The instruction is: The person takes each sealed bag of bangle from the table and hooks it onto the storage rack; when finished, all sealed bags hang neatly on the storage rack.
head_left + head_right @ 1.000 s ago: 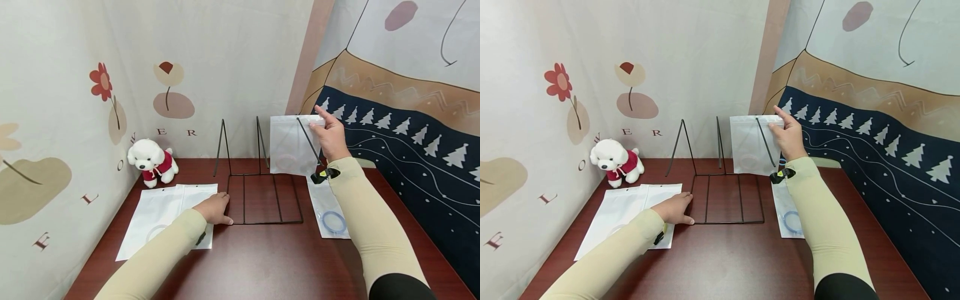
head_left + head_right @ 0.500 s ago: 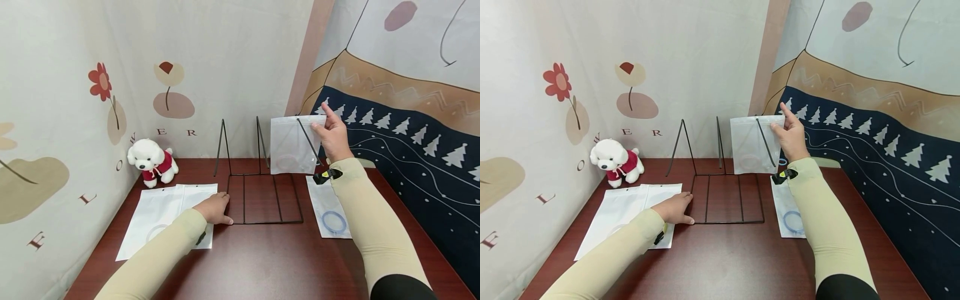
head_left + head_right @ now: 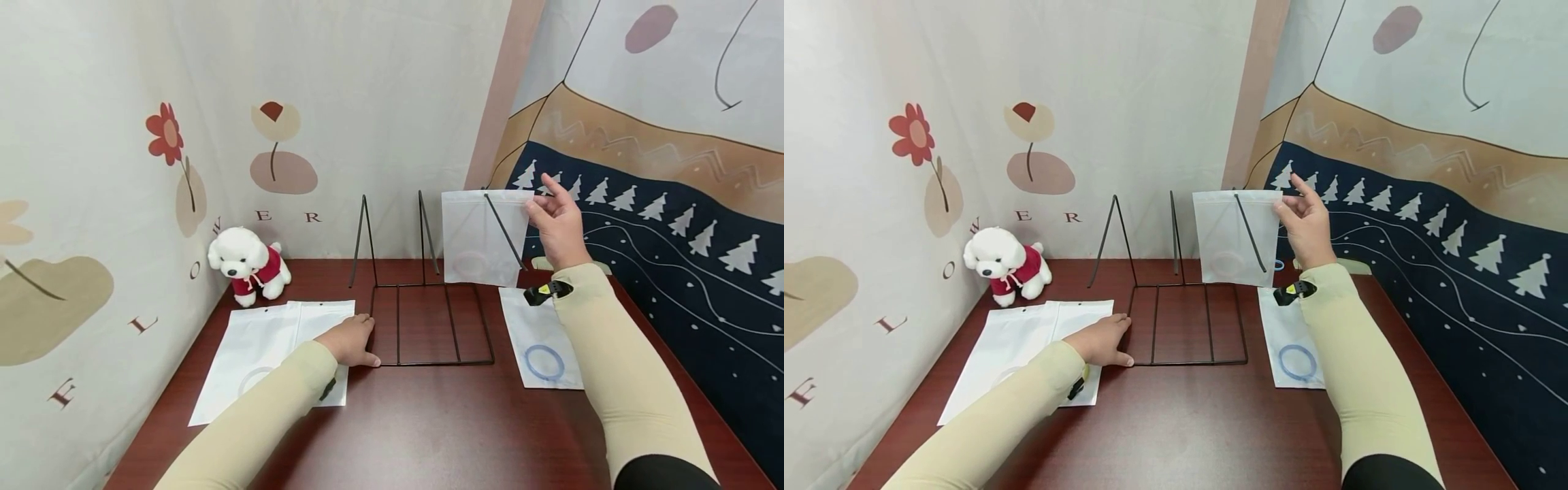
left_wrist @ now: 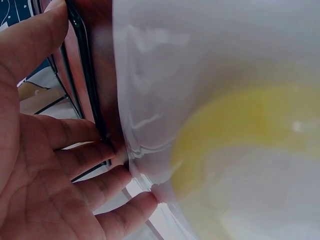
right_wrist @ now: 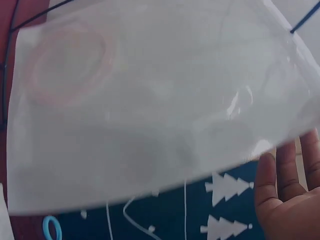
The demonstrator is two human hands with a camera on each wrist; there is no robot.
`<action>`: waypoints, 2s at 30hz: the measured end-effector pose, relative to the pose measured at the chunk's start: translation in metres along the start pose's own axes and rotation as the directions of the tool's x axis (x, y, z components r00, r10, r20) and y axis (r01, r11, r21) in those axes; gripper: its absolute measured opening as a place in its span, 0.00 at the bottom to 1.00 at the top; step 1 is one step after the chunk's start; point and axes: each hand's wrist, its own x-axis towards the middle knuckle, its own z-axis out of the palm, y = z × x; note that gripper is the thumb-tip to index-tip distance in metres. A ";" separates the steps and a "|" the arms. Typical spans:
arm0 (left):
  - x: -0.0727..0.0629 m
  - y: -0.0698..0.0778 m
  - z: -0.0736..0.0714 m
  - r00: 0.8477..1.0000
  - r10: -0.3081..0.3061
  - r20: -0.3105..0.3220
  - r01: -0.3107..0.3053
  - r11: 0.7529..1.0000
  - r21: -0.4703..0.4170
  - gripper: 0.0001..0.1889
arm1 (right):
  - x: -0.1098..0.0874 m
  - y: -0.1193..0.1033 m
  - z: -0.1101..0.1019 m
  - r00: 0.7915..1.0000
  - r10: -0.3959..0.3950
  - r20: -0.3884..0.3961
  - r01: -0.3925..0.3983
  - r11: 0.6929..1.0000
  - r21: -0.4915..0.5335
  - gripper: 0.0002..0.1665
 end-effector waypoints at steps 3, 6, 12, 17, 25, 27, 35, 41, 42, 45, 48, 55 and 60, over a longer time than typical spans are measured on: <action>0.000 0.000 0.000 1.000 0.000 0.000 0.000 1.000 0.005 0.50 | -0.003 0.004 -0.010 1.000 -0.003 -0.008 0.003 1.000 -0.021 0.38; 0.000 -0.001 -0.001 1.000 -0.002 0.005 0.002 1.000 0.014 0.51 | -0.006 0.008 -0.020 1.000 -0.007 -0.012 0.006 0.998 -0.064 0.36; 0.001 0.000 -0.002 1.000 -0.001 0.015 0.000 1.000 0.011 0.51 | -0.017 0.018 -0.041 1.000 -0.010 -0.023 0.006 0.987 -0.163 0.32; 0.000 0.000 -0.002 1.000 0.002 0.010 -0.002 1.000 0.005 0.51 | -0.027 0.027 -0.060 0.999 -0.006 -0.032 0.000 0.985 -0.175 0.31; 0.001 0.000 -0.001 1.000 0.003 0.010 -0.003 1.000 0.011 0.51 | -0.047 0.041 -0.088 0.998 0.063 -0.026 -0.068 0.933 -0.353 0.34; 0.000 -0.001 -0.001 1.000 0.001 0.010 -0.001 1.000 0.013 0.50 | -0.051 0.043 -0.094 0.997 0.075 -0.027 -0.079 0.923 -0.377 0.35; 0.000 0.001 -0.003 1.000 0.006 0.011 -0.006 1.000 0.016 0.50 | -0.061 0.060 -0.112 0.989 0.139 -0.043 -0.145 0.909 -0.390 0.36; 0.000 0.000 -0.002 1.000 0.004 0.005 -0.004 1.000 0.015 0.50 | -0.066 0.076 -0.117 0.970 0.235 -0.070 -0.241 0.865 -0.441 0.39; 0.000 0.000 -0.002 1.000 0.003 0.004 -0.003 1.000 0.014 0.50 | -0.067 0.079 -0.117 0.965 0.251 -0.074 -0.256 0.855 -0.451 0.40; 0.000 0.000 -0.001 1.000 0.008 0.001 -0.008 1.000 0.018 0.50 | -0.068 0.088 -0.119 0.956 0.284 -0.075 -0.284 0.826 -0.487 0.41; 0.001 0.000 0.000 1.000 0.015 -0.007 -0.015 1.000 0.026 0.50 | -0.068 0.096 -0.122 0.948 0.314 -0.051 -0.291 0.792 -0.537 0.42; 0.002 0.000 0.000 1.000 0.011 -0.002 -0.011 0.999 0.031 0.50 | -0.069 0.113 -0.129 0.907 0.420 0.027 -0.328 0.744 -0.583 0.44; 0.001 0.001 0.000 1.000 0.010 -0.002 -0.009 0.999 0.032 0.50 | -0.067 0.118 -0.132 0.856 0.513 0.062 -0.378 0.704 -0.602 0.44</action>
